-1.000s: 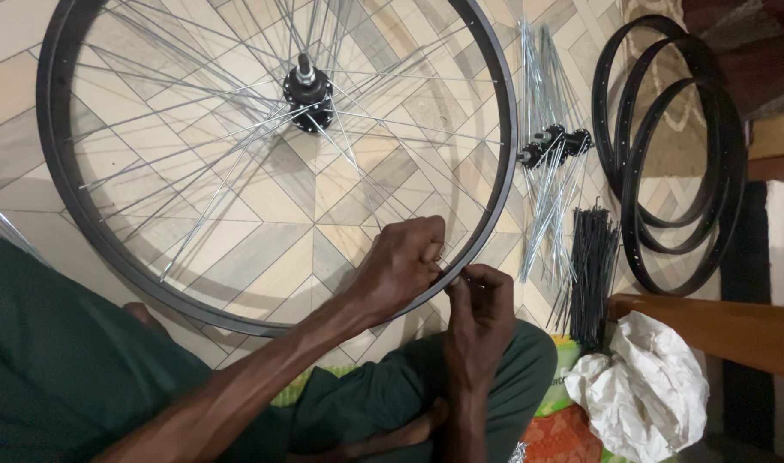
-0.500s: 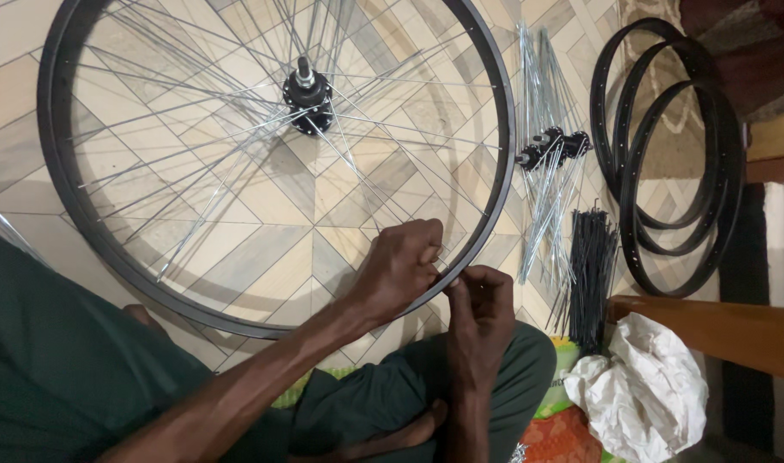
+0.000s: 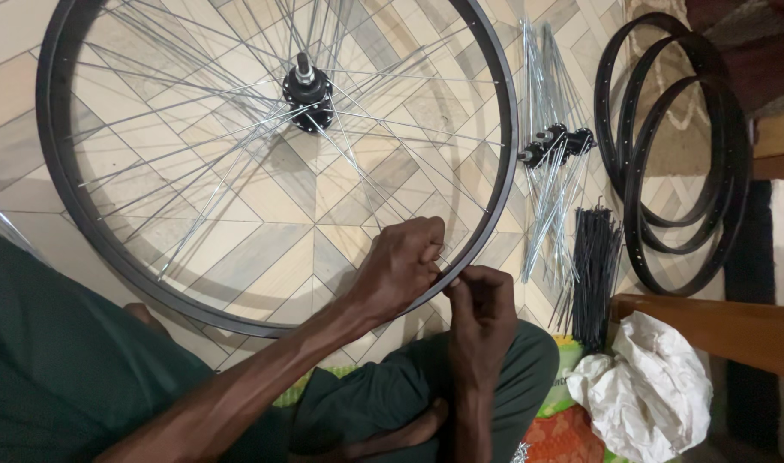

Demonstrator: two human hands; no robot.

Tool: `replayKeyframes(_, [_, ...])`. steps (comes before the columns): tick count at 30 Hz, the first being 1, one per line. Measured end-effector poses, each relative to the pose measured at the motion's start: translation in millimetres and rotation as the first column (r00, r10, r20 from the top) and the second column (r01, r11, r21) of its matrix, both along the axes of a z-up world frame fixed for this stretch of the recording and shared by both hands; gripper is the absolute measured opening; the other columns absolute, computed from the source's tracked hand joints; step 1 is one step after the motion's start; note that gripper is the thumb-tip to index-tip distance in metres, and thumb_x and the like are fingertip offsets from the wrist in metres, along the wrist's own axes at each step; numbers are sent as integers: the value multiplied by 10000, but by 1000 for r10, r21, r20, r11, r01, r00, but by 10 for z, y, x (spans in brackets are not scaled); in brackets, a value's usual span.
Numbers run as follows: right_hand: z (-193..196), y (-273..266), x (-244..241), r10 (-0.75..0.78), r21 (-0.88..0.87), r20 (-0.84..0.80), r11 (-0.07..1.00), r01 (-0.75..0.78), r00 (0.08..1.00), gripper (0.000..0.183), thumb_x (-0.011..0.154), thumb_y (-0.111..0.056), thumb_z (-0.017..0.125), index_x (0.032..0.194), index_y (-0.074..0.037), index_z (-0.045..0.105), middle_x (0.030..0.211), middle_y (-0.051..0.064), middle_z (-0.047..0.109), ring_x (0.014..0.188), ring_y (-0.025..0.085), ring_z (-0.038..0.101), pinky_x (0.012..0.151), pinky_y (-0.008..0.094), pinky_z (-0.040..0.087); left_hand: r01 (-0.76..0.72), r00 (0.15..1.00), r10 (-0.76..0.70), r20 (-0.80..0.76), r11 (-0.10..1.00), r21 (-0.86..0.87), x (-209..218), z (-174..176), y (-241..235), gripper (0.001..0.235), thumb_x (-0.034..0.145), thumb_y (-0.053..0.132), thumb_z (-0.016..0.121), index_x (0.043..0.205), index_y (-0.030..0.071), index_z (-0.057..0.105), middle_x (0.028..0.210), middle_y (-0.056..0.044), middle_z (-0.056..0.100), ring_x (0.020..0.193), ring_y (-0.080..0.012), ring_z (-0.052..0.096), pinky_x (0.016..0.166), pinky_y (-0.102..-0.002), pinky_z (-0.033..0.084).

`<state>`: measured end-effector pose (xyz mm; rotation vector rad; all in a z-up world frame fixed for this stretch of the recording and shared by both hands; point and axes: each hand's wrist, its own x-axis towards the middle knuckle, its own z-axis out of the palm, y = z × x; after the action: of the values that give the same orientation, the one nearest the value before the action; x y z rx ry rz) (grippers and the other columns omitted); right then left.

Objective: The person sits on the floor and laces a bicycle wheel by hand. They insert spokes from the hub into the rim and secure them with nipples, working around the wheel to complete the lacing pattern.

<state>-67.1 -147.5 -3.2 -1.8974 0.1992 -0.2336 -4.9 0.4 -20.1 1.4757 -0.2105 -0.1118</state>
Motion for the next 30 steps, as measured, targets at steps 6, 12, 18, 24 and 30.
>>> replayKeyframes(6, [-1,21,38,-14,-20,35,1000,15,999,120,1017,29,610,1133,27,581,1015,109,688,953,165,683,867,317,584,-92,980,79,185,994,59,27,-2,13,328,712,-88,705,760,13,397,693,-111,474,628,-245,501,542,-433,407])
replayKeyframes(12, [-71,-21,87,-53,250,3,967,51,999,144,983,-3,604,1117,48,613,1103,98,691,949,193,711,872,371,619,61,991,-67,-115,996,-58,14,75,49,193,887,10,616,824,35,435,756,-110,537,676,-260,588,569,-396,511])
replayKeyframes(18, [-221,-237,112,13,-55,-119,998,-19,993,157,996,-29,635,1124,57,662,982,154,729,918,213,712,851,339,587,239,971,-236,-45,930,280,101,247,115,267,920,98,657,1139,47,514,955,-172,688,841,-339,682,687,-465,523])
replayKeyframes(24, [-416,-377,41,59,140,15,988,-61,998,356,882,29,633,1228,13,550,1139,122,691,1049,192,681,874,327,562,530,837,-456,-303,814,239,198,438,102,504,880,61,604,1359,76,447,1087,-233,698,904,-363,729,729,-488,569])
replayKeyframes(30, [-737,-589,219,4,-28,-115,1000,-7,993,183,942,28,622,1112,98,615,1009,237,746,926,287,768,845,429,652,539,842,-501,-200,789,295,302,315,100,618,922,228,633,1438,-17,398,989,-231,719,863,-339,710,712,-464,544])
